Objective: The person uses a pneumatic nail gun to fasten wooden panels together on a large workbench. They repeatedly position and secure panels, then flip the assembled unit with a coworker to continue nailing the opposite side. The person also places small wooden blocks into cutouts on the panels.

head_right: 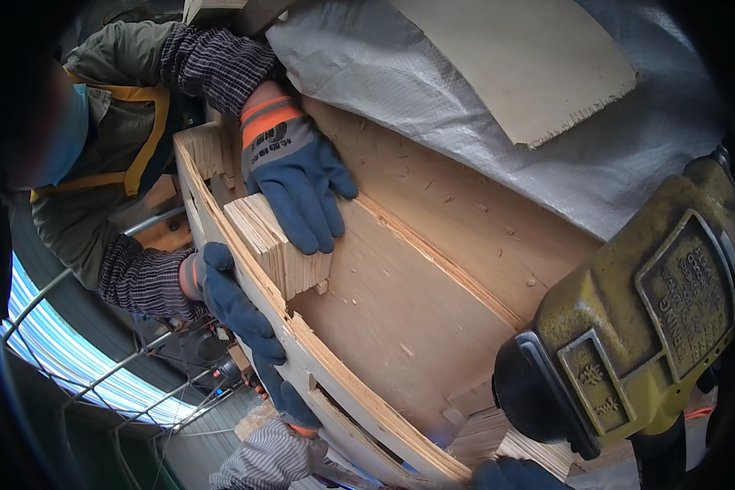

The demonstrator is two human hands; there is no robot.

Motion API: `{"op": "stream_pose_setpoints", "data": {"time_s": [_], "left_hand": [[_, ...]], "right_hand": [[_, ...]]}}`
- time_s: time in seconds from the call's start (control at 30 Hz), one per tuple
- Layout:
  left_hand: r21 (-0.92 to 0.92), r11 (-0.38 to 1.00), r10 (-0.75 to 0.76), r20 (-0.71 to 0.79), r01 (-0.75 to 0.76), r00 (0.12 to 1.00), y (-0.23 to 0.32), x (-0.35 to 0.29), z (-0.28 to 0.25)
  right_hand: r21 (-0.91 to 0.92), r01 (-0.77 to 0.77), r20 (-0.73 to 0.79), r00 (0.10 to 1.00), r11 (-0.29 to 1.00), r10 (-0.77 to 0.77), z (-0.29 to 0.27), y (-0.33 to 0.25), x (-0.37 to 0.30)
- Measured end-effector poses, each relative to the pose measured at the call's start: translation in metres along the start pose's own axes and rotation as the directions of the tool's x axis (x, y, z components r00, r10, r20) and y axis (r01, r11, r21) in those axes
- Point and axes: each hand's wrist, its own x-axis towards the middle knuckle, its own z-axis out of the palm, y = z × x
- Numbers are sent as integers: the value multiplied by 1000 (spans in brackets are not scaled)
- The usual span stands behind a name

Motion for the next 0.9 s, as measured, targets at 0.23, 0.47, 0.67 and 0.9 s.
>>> {"op": "stream_pose_setpoints", "data": {"time_s": [0.23,0.47,0.67,0.9], "left_hand": [[-1,1000,28,-10,-28,1000,-3,1,-2],[1,998,63,-32,-63,997,-6,8,-2],[-20,991,134,-74,-136,988,-6,14,-7],[32,988,155,-78,-153,985,-2,15,-19]], "right_hand": [[35,-84,-28,996,996,85,2,-7,2],[-140,-61,-1,998,988,62,5,-12,3],[-273,-188,-43,982,943,184,12,-25,8],[-276,-138,0,990,951,143,5,-35,17]]}}
